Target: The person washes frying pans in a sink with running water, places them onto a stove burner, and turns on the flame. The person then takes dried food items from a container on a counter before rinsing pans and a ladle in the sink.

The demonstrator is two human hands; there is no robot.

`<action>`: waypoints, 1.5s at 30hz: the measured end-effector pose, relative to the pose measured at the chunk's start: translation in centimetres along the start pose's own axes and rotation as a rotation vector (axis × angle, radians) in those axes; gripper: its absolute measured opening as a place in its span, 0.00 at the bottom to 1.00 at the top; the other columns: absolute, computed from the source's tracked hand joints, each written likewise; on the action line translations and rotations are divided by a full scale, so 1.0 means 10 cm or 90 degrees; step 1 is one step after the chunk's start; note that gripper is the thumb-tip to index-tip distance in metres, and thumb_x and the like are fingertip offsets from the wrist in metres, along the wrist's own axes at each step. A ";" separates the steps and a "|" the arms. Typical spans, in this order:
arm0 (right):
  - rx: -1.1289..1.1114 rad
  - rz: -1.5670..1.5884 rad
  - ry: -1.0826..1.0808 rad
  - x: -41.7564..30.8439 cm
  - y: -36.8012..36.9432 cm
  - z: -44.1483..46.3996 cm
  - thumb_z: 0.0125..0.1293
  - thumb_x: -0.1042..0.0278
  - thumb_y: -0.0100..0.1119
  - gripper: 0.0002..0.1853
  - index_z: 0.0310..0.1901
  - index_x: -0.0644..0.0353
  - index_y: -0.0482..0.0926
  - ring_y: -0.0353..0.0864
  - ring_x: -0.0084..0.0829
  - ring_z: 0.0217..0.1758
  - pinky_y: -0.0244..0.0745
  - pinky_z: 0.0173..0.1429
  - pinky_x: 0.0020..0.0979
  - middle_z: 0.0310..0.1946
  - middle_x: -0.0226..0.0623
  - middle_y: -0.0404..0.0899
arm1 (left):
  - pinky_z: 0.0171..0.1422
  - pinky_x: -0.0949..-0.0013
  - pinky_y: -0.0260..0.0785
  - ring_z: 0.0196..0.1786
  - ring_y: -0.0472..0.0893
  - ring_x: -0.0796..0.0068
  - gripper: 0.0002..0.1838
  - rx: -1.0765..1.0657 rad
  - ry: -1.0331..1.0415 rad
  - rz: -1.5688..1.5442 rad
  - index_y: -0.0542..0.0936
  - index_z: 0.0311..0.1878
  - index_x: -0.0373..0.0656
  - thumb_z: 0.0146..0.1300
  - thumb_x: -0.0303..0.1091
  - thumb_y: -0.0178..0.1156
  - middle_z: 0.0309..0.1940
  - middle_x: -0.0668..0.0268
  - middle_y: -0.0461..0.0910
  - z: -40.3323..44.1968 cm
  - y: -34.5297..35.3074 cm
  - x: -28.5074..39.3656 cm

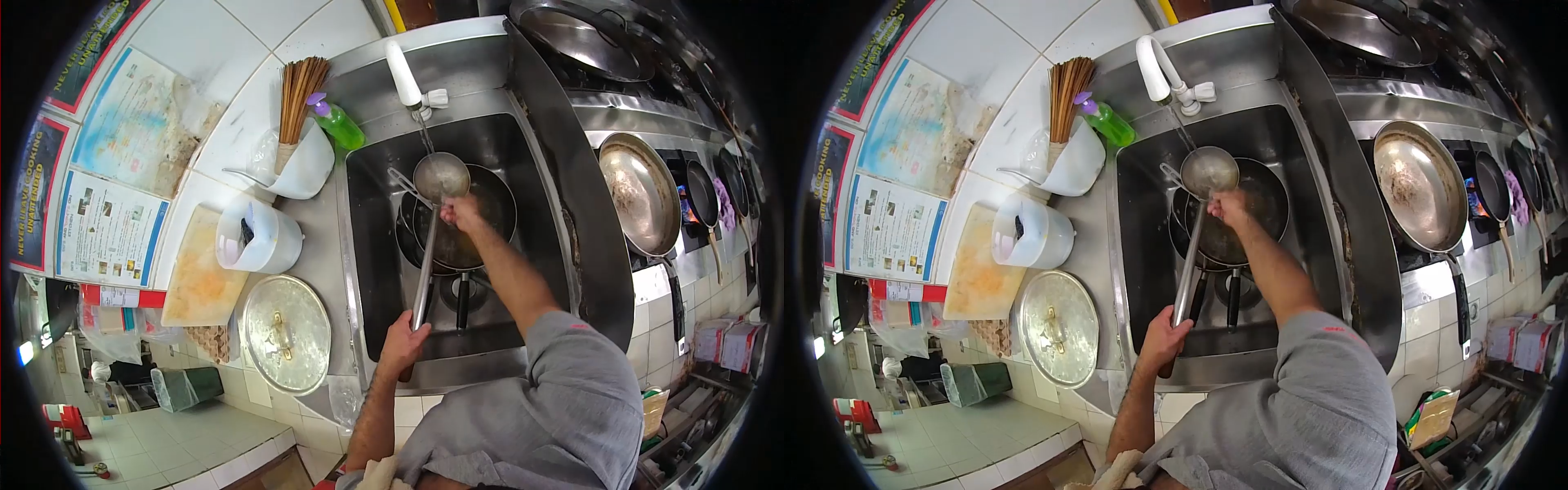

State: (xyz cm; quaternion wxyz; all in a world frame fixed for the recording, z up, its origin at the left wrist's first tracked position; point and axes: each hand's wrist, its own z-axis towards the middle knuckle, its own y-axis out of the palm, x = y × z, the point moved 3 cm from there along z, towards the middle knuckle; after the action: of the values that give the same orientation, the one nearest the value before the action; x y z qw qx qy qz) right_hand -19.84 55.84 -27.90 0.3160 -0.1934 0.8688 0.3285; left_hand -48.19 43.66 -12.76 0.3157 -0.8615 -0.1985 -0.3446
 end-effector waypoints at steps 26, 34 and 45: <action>0.249 -0.708 -0.651 -0.29 0.44 -0.99 0.51 0.66 0.60 0.27 0.51 0.67 0.63 0.63 0.49 0.53 0.65 0.51 0.45 0.48 0.55 0.62 | 0.21 0.69 0.66 0.17 0.74 0.71 0.15 -0.001 0.046 -0.026 0.69 0.39 0.34 0.56 0.35 0.56 0.16 0.60 0.73 -0.10 0.20 0.06; -0.066 -0.839 -0.382 -0.17 0.64 -0.52 0.55 0.72 0.54 0.09 0.36 0.64 0.68 0.72 0.51 0.40 0.68 0.45 0.43 0.34 0.50 0.71 | 0.41 0.51 0.68 0.39 0.76 0.43 0.18 0.055 0.033 0.159 0.69 0.44 0.37 0.54 0.37 0.56 0.32 0.45 0.77 -0.18 0.28 0.07; -0.452 -1.240 -0.660 -0.99 0.97 -0.48 0.54 0.68 0.54 0.18 0.48 0.44 0.75 0.72 0.40 0.52 0.67 0.53 0.40 0.49 0.36 0.73 | 0.36 0.52 0.69 0.35 0.77 0.48 0.21 0.207 0.149 0.438 0.66 0.51 0.40 0.52 0.31 0.57 0.31 0.51 0.76 -0.58 -0.19 -0.20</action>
State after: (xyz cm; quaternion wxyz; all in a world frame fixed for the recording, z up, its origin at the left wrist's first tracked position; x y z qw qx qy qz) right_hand -19.90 60.67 -14.06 0.6813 -0.7005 -0.0226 0.2111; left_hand -53.34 40.86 -10.14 0.5653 -0.7715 0.0874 -0.2786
